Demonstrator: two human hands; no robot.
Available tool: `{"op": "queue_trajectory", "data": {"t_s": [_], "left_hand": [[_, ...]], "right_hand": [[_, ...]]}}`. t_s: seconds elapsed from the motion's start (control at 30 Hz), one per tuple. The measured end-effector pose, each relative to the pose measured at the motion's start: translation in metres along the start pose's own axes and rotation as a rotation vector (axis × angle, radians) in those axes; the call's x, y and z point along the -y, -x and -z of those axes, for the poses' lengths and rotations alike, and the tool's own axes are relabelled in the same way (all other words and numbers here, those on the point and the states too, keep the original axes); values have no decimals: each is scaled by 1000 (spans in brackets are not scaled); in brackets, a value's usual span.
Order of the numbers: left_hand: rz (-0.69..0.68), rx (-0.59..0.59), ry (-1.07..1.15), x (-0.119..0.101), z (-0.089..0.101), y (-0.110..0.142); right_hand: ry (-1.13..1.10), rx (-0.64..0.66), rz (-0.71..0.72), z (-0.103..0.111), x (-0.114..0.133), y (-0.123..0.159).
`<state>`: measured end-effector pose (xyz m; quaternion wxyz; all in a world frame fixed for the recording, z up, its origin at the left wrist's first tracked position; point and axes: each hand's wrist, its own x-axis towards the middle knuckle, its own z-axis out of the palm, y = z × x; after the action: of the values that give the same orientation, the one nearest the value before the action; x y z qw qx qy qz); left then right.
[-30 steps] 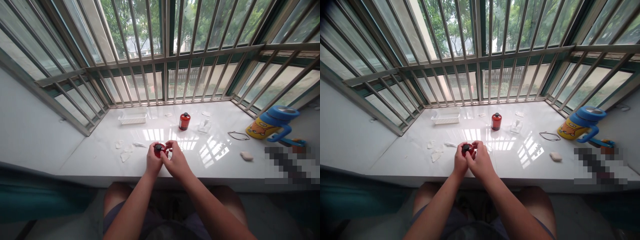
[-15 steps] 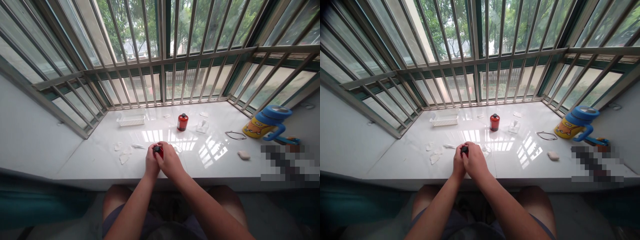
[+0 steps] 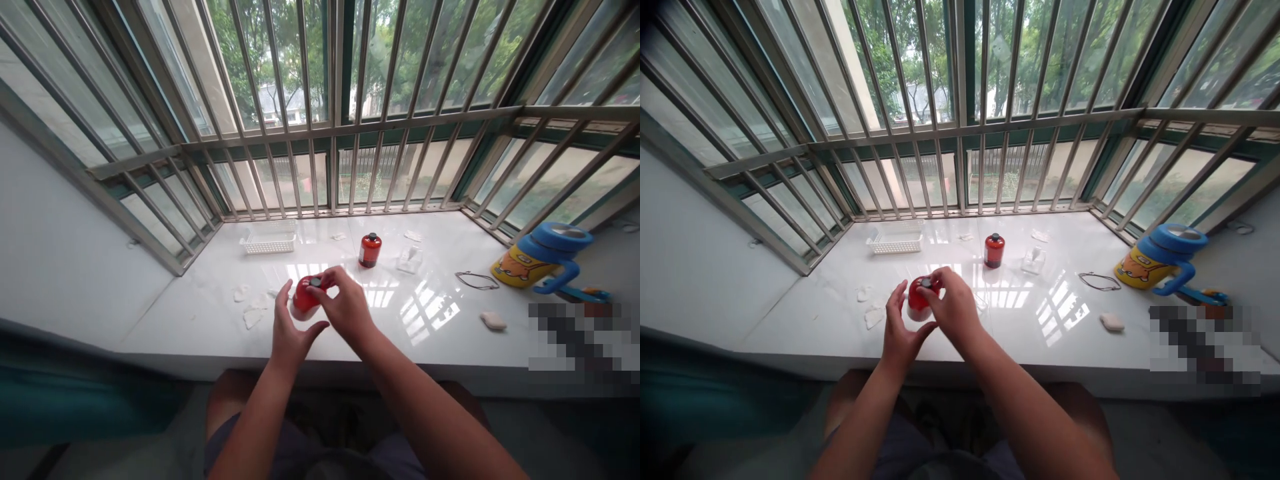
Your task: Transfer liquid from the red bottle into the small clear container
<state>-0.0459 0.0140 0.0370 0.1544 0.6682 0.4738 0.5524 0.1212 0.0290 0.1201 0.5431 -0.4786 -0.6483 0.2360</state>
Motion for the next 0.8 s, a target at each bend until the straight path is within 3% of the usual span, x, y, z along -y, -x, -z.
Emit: {"op": "queue_trajectory", "data": {"t_s": [0.13, 0.23, 0.33, 0.43, 0.53, 0.63, 0.8], "left_hand": [[-13, 83, -259, 35, 13, -12], [44, 210, -618, 70, 17, -17], [77, 324, -812, 93, 19, -23], [71, 377, -821, 103, 20, -35], [64, 426, -824, 108, 21, -51], [67, 447, -826, 110, 23, -65], [51, 395, -792, 94, 19, -76]], "right_hand": [[37, -208, 2, 47, -15, -31], [276, -297, 26, 87, -45, -46], [622, -280, 57, 121, -83, -47], [792, -250, -22, 147, -119, -37], [819, -272, -132, 165, -147, -24], [772, -301, -212, 176, -159, -15], [716, -357, -5, 169, -131, 0]]}}
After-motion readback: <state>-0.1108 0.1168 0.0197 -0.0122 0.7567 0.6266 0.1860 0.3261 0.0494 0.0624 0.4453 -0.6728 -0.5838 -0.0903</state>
